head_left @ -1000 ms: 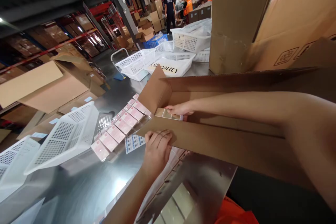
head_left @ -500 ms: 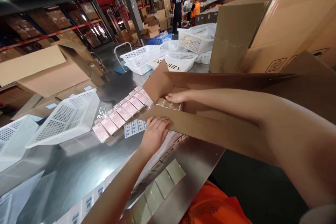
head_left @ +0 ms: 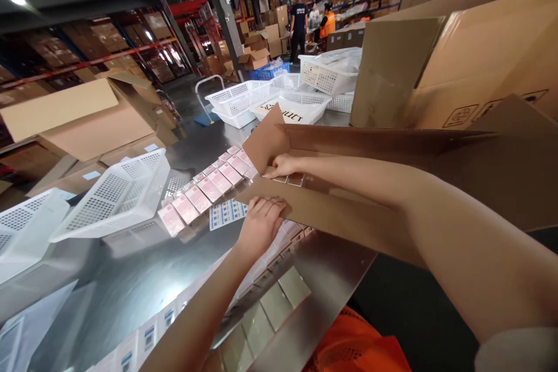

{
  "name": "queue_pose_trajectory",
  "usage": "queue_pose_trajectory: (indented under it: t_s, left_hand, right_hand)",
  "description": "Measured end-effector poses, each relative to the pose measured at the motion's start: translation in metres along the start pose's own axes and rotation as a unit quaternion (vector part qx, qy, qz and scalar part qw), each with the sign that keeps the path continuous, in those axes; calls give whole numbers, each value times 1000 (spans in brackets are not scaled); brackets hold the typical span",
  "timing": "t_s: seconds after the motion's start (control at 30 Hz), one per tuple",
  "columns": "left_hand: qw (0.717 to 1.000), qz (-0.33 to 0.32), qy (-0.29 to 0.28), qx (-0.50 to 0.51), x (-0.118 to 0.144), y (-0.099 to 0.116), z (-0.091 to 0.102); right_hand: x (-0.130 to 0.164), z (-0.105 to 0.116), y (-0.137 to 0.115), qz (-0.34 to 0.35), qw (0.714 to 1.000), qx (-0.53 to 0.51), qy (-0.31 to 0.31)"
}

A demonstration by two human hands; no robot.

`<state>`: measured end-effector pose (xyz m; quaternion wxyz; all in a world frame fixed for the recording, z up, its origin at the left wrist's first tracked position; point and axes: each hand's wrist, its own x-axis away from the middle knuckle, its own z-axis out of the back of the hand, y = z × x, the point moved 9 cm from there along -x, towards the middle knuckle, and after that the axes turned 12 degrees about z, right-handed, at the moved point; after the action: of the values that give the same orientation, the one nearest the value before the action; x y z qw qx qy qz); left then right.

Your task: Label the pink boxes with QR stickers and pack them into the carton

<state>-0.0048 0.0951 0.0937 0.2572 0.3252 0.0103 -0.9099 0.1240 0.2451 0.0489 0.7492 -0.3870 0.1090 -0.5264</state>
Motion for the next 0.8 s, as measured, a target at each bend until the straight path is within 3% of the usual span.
queue_pose_trajectory:
  t_s: [0.4,0.8]
  left_hand:
    - [1000,-5,-3,-10,2,-3,-6]
    - [1000,-6,11,-12,-1,-2,-2]
  right_hand:
    - [-8,16,-9,83,996,20,-27]
    - [12,7,1,39,998,-29,31]
